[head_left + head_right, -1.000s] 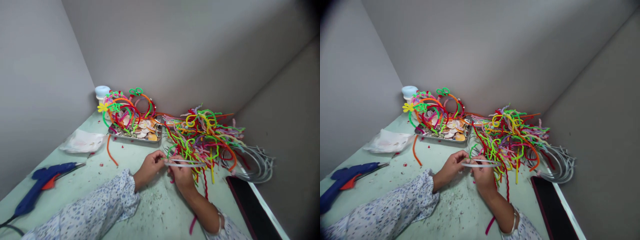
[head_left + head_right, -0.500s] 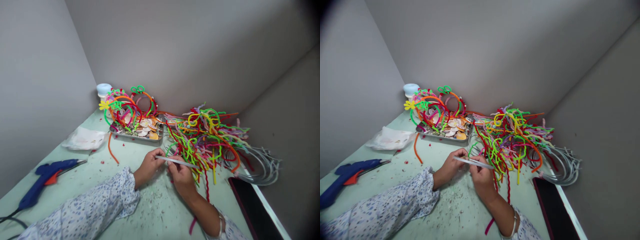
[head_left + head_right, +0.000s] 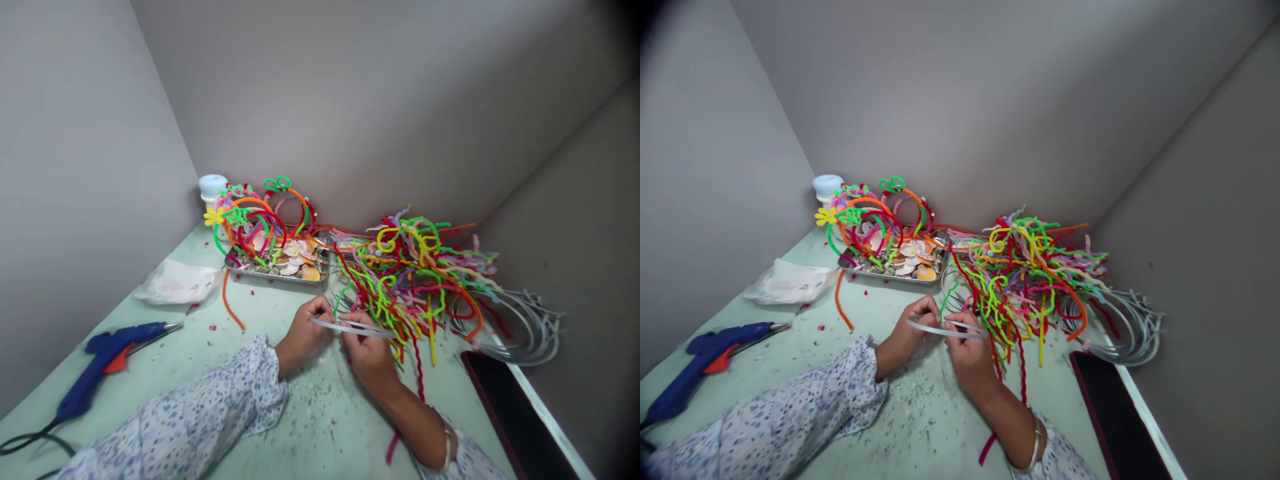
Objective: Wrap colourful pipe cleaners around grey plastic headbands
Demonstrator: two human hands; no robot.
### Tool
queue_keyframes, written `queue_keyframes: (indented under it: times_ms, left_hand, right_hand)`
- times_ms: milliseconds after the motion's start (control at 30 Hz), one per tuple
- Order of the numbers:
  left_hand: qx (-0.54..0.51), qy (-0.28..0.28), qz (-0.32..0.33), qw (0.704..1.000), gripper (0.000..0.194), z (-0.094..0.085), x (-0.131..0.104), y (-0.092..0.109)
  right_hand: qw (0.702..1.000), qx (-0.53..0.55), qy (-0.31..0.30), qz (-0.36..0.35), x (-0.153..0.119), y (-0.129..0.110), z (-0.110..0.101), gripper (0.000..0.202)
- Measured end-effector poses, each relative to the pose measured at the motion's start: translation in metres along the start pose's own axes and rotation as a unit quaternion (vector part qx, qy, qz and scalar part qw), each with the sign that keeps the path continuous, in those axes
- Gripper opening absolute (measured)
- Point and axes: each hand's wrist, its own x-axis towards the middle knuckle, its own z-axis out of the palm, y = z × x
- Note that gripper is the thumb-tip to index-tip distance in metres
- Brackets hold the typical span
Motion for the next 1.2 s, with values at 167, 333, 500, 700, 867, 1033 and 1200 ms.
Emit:
queue_keyframes:
  times_ms: [167,333,500,700,867,1033,1200]
  left_hand:
    - [0.002,-0.003,-0.004,1.000,0.010,0.001,0.000,0.001]
    - [0.012,-0.010,0.004,1.000,0.009,0.000,-0.002,0.000]
    - [0.000,-0.011,0.018,1.000,0.017,0.002,-0.004,0.003]
    - [0.009,-0.015,0.023,1.000,0.020,0.004,-0.005,0.000]
    - [0.021,-0.004,0.016,1.000,0.022,0.006,-0.007,-0.002]
    - [0.063,0.022,0.031,0.997,0.021,0.006,-0.009,0.001]
    - [0.083,0.029,0.056,0.995,0.018,0.006,-0.008,0.000]
  right_hand:
    - [0.999,-0.004,0.011,-0.041,0.001,0.001,-0.001,0.015]
    - [1.000,0.012,0.019,-0.019,0.002,0.001,0.000,0.016]
    - [0.989,0.114,-0.006,0.092,0.002,0.004,0.002,0.025]
    - [0.985,0.136,0.025,0.108,0.006,0.007,0.003,0.026]
    - [0.982,0.144,0.009,0.124,0.008,0.009,0.002,0.025]
    - [0.980,0.151,0.003,0.132,0.010,0.013,0.004,0.027]
    - [0.981,0.144,0.017,0.127,0.010,0.013,0.004,0.028]
